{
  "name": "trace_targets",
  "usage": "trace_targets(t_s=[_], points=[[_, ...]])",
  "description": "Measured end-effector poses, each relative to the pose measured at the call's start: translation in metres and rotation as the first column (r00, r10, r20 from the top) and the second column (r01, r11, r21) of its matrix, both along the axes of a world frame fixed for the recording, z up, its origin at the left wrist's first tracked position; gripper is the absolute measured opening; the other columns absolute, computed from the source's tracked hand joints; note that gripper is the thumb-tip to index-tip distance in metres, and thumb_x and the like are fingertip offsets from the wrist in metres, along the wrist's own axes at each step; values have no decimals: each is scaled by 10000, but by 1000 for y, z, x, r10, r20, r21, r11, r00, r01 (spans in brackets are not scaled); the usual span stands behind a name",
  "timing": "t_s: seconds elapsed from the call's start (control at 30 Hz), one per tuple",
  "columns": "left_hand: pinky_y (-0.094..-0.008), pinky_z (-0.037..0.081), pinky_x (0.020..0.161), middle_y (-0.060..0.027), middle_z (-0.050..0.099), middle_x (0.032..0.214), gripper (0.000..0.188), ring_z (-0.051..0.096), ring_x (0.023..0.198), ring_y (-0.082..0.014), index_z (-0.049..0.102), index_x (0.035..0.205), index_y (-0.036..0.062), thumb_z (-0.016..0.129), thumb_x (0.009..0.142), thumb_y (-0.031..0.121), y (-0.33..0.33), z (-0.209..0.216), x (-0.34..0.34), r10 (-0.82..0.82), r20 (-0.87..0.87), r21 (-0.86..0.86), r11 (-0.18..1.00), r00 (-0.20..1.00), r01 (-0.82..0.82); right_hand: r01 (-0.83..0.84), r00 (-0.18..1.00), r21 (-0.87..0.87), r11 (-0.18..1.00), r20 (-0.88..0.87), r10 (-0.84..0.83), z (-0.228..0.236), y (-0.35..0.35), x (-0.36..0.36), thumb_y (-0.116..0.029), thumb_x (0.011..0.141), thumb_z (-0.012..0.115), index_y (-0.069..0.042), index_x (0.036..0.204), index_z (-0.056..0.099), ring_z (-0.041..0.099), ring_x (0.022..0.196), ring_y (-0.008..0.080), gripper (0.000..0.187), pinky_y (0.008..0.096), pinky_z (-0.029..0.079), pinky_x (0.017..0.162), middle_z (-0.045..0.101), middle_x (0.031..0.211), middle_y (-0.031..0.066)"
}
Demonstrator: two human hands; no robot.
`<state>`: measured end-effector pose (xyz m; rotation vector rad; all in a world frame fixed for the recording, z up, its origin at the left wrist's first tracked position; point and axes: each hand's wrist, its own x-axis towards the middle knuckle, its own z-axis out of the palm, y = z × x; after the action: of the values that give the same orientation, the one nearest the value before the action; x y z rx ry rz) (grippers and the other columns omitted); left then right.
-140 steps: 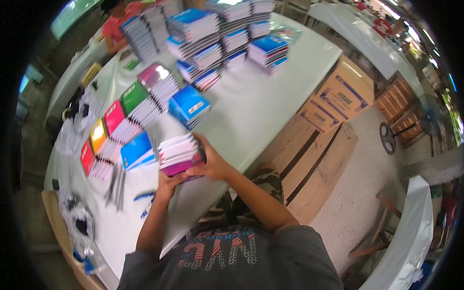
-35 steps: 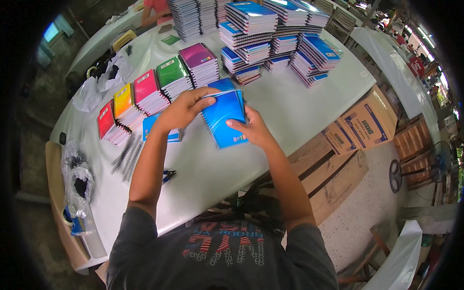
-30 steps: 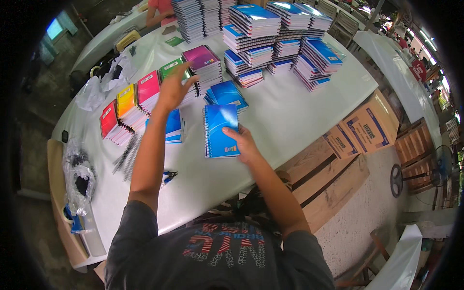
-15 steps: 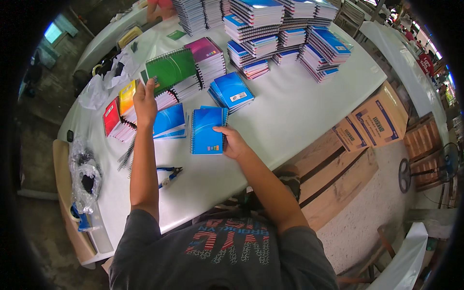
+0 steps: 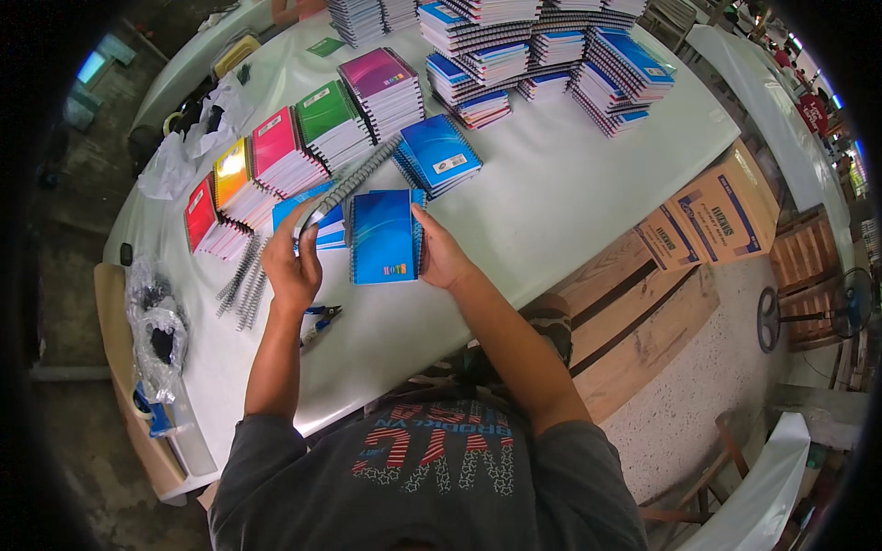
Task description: The person organizes notebooks by color, checks the wire binding using pliers, and stacks them into piles on a table.
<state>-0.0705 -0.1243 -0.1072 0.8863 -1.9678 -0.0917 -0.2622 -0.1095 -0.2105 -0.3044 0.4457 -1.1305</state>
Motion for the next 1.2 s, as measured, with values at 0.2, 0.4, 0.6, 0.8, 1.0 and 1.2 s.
trace_targets(t_s=[0.2, 0.4, 0.6, 0.8, 1.0, 1.2], points=[[-324, 460, 806, -119, 603, 807, 134, 575, 883, -210, 592, 909, 6, 596, 780, 43, -6, 6, 4, -319, -550, 306, 783, 772, 541, -119, 993, 14, 993, -18, 119, -6, 4, -4, -540, 913, 377, -13, 1307, 398, 580, 1027, 227, 659, 353, 487, 879, 544, 1204, 145], [-420, 419, 899, -63, 590, 738, 149, 570, 840, -244, 525, 681, 82, 625, 674, -28, -37, -3, -4, -670, -514, 413, 354, 536, 839, -336, 934, 22, 942, 140, 330, -13, 19, -16, -473, 900, 439, 56, 1035, 578, 642, 765, 183, 563, 287, 523, 738, 655, 901, 140], [-389, 386, 904, -43, 578, 756, 178, 529, 988, -282, 482, 642, 101, 628, 744, 89, -56, -26, 4, -583, -553, 560, 268, 595, 784, -264, 963, -137, 955, 20, 270, -14, 24, -24, -339, 919, 460, 45, 1026, 577, 633, 719, 160, 415, 271, 520, 677, 651, 854, 121], [-372, 384, 900, -41, 585, 833, 206, 485, 1085, -302, 479, 640, 104, 632, 769, 151, -61, -36, 8, -565, -603, 590, 160, 563, 792, -336, 942, -69, 939, -19, 335, -8, 28, -21, -377, 918, 476, 38, 1148, 511, 646, 805, 155, 476, 298, 531, 746, 644, 976, 128], [-353, 343, 987, -106, 532, 1154, 86, 452, 1163, -260, 597, 834, 85, 514, 824, 68, -49, -16, 10, -649, -329, 743, 271, 686, 612, -402, 911, -70, 913, -129, 391, -11, 27, -26, -363, 888, 530, 36, 1156, 510, 639, 864, 161, 481, 293, 521, 778, 644, 992, 121], [-334, 357, 972, -116, 503, 1224, 400, 465, 1143, -231, 416, 1298, 19, 426, 919, 149, -41, -32, 12, -55, -494, 785, 400, 868, 473, -271, 962, -197, 942, -68, 263, 3, 22, -12, -149, 836, 563, 7, 1283, 407, 547, 1059, 190, 499, 324, 444, 888, 551, 1184, 110]])
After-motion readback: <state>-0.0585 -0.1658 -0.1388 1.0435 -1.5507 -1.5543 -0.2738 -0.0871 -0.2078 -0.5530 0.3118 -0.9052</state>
